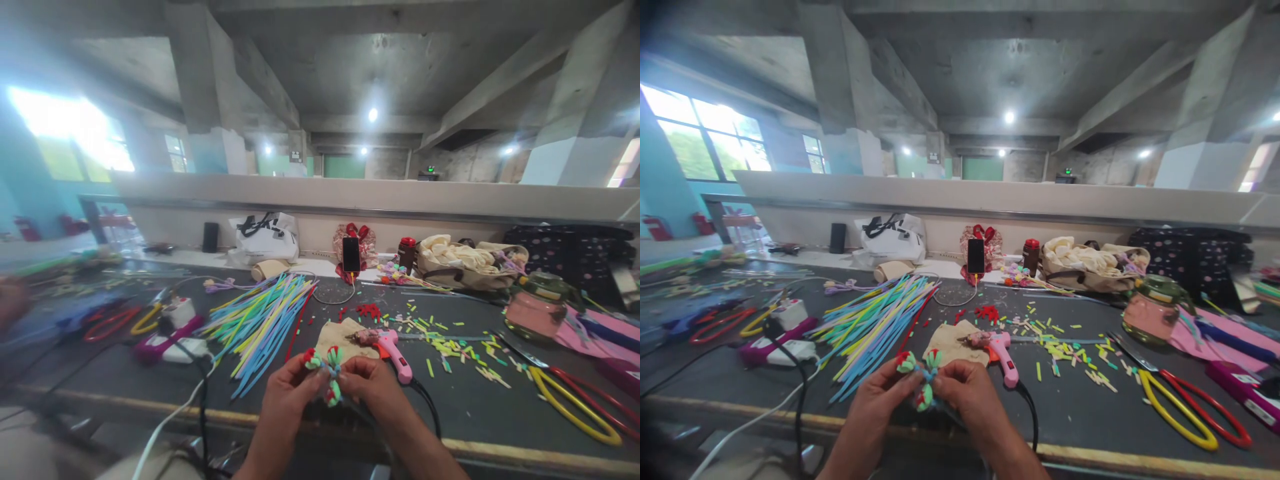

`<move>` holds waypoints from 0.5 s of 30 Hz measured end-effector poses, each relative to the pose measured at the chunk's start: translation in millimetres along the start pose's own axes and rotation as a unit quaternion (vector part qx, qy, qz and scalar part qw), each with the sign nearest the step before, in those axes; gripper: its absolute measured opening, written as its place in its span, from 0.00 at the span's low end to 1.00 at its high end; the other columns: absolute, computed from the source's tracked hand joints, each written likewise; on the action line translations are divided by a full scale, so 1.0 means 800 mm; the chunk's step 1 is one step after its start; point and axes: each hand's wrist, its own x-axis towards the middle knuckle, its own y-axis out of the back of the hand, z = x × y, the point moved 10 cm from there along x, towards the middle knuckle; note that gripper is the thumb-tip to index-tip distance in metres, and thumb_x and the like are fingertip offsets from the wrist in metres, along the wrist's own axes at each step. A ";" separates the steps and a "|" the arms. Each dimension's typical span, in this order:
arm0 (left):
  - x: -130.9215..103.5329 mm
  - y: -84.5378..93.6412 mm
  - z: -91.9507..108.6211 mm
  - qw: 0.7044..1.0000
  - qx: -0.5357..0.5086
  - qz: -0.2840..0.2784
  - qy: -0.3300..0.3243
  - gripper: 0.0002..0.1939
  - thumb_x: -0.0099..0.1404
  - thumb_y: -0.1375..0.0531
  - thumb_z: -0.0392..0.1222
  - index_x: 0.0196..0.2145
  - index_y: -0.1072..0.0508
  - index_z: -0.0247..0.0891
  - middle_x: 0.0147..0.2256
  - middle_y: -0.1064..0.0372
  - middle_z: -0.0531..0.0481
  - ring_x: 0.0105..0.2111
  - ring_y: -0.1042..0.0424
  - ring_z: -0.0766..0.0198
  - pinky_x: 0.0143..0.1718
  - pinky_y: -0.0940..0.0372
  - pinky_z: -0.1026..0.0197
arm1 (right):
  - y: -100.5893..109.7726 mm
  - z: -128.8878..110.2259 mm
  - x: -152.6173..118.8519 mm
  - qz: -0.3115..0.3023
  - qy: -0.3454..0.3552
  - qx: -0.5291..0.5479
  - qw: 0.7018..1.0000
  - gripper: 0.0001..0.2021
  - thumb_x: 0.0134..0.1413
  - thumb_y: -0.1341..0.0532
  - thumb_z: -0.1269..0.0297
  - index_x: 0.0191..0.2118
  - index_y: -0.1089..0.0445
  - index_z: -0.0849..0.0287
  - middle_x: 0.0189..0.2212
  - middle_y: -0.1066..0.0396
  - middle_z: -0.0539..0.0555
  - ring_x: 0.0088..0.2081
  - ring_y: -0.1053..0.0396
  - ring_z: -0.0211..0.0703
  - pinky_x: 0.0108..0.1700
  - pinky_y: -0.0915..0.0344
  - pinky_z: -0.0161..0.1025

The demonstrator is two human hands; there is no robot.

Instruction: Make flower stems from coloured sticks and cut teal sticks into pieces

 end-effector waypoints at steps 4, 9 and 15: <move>0.003 0.010 0.001 1.000 -0.017 0.017 0.001 0.09 0.46 0.37 0.39 0.28 0.27 0.34 0.21 0.31 0.54 0.19 0.38 0.70 0.24 0.40 0.68 | -0.010 0.009 -0.011 -0.044 -0.017 0.008 0.999 0.14 0.36 0.37 0.57 0.25 0.31 0.65 0.15 0.36 0.48 0.17 0.43 0.31 0.21 0.51 0.29; -0.003 0.001 0.001 0.999 -0.037 -0.007 -0.004 0.12 0.43 0.37 0.41 0.28 0.26 0.35 0.23 0.30 0.51 0.23 0.35 0.68 0.24 0.40 0.68 | 0.002 0.008 -0.015 -0.011 0.004 0.015 1.000 0.13 0.31 0.35 0.57 0.22 0.31 0.63 0.14 0.36 0.47 0.17 0.41 0.33 0.21 0.48 0.30; -0.002 -0.008 -0.028 1.000 0.009 -0.018 0.019 0.16 0.39 0.35 0.45 0.28 0.26 0.36 0.26 0.28 0.47 0.25 0.33 0.63 0.19 0.43 0.69 | 0.060 -0.046 -0.022 0.120 0.128 0.025 0.984 0.09 0.33 0.35 0.60 0.19 0.31 0.61 0.20 0.35 0.48 0.25 0.40 0.36 0.28 0.43 0.31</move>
